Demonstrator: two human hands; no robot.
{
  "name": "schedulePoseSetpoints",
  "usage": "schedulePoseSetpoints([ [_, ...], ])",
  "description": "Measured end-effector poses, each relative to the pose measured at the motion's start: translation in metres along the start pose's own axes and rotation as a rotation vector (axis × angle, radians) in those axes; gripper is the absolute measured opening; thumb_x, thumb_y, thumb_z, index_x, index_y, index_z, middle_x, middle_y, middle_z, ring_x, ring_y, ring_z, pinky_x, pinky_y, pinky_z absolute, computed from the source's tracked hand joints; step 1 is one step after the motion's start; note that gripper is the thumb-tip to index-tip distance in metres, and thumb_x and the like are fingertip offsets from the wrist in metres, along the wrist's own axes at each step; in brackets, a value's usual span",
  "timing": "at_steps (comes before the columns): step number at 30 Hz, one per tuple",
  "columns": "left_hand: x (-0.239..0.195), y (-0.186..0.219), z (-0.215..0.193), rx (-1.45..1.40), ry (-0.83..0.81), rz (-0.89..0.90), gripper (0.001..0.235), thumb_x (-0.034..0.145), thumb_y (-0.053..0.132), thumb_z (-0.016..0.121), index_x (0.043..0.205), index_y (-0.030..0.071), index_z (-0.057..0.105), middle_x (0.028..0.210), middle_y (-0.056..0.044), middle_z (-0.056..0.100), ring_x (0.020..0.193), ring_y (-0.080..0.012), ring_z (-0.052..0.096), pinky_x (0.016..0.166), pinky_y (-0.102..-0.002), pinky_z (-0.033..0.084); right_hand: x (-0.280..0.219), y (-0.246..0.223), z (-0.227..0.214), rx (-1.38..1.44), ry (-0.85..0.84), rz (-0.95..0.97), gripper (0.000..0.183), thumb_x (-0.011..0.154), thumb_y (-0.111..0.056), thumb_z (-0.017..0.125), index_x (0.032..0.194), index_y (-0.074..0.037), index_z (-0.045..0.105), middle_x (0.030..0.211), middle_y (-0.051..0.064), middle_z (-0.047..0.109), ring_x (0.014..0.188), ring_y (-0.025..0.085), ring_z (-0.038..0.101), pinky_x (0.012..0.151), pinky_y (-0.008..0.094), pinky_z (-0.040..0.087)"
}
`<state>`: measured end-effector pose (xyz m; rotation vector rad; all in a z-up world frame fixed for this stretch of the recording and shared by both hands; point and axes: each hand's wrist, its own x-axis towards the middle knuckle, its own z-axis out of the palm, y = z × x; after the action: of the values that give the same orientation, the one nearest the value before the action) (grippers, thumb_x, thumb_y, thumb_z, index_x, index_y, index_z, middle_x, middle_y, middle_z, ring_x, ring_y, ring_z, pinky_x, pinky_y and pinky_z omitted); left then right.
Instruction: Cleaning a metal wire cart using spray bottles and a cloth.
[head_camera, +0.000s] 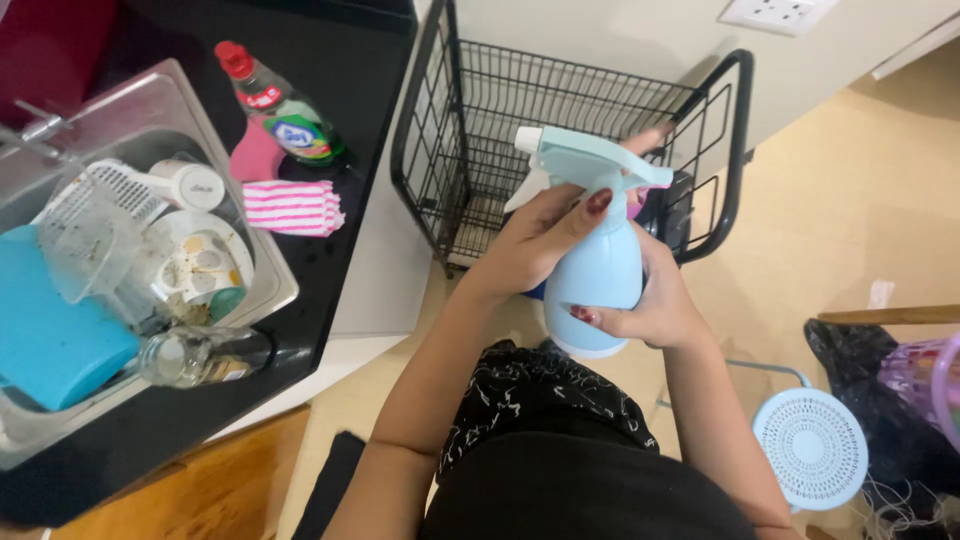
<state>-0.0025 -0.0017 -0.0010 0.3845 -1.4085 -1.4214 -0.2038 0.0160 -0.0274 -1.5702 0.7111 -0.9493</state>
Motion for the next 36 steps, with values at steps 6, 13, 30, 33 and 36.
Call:
schedulePoseSetpoints([
  [6,0.0,-0.028,0.011,-0.137,0.168,-0.09,0.047,0.11,0.029,0.061,0.137,-0.009,0.06,0.147,-0.022,0.058,0.125,-0.0287,0.062,0.112,-0.045,0.05,0.0,-0.004,-0.009,-0.036,0.026,-0.053,0.078,0.068,-0.024,0.088,0.136,0.0,0.057,0.115,0.005,0.069,0.107,0.013,0.065,0.099,0.031,0.053],
  [13,0.012,0.008,0.01,-0.174,0.066,-0.066,0.042,0.116,0.033,0.05,0.144,0.003,0.061,0.148,-0.009,0.064,0.134,-0.0172,0.062,0.119,-0.034,0.048,0.005,0.013,-0.013,0.184,-0.023,0.073,0.076,0.067,-0.026,0.088,0.13,0.002,0.057,0.097,0.006,0.073,0.086,0.015,0.071,0.084,0.033,0.059],
  [30,0.02,0.026,0.005,0.402,0.303,0.025,0.031,0.106,0.023,0.065,0.127,0.001,0.068,0.111,-0.007,0.077,0.1,-0.0122,0.072,0.09,-0.028,0.056,0.03,-0.01,0.02,-0.241,0.261,-0.086,0.089,0.07,-0.021,0.085,0.148,0.001,0.048,0.132,0.009,0.063,0.119,0.018,0.063,0.104,0.034,0.051],
  [33,0.017,0.011,-0.004,0.304,0.288,-0.043,0.03,0.104,0.024,0.067,0.122,0.001,0.07,0.105,-0.006,0.075,0.096,-0.0105,0.068,0.086,-0.027,0.054,0.027,-0.016,0.018,-0.283,0.254,-0.087,0.09,0.069,-0.022,0.086,0.147,0.001,0.049,0.13,0.009,0.064,0.118,0.018,0.064,0.104,0.034,0.052],
  [36,0.015,0.013,-0.01,0.158,0.147,0.013,0.028,0.109,0.024,0.065,0.122,0.001,0.069,0.116,-0.002,0.066,0.108,-0.0087,0.059,0.097,-0.026,0.048,0.018,-0.008,0.005,-0.209,0.162,-0.049,0.085,0.068,-0.025,0.088,0.142,0.001,0.055,0.123,0.007,0.068,0.114,0.016,0.065,0.102,0.032,0.053],
])
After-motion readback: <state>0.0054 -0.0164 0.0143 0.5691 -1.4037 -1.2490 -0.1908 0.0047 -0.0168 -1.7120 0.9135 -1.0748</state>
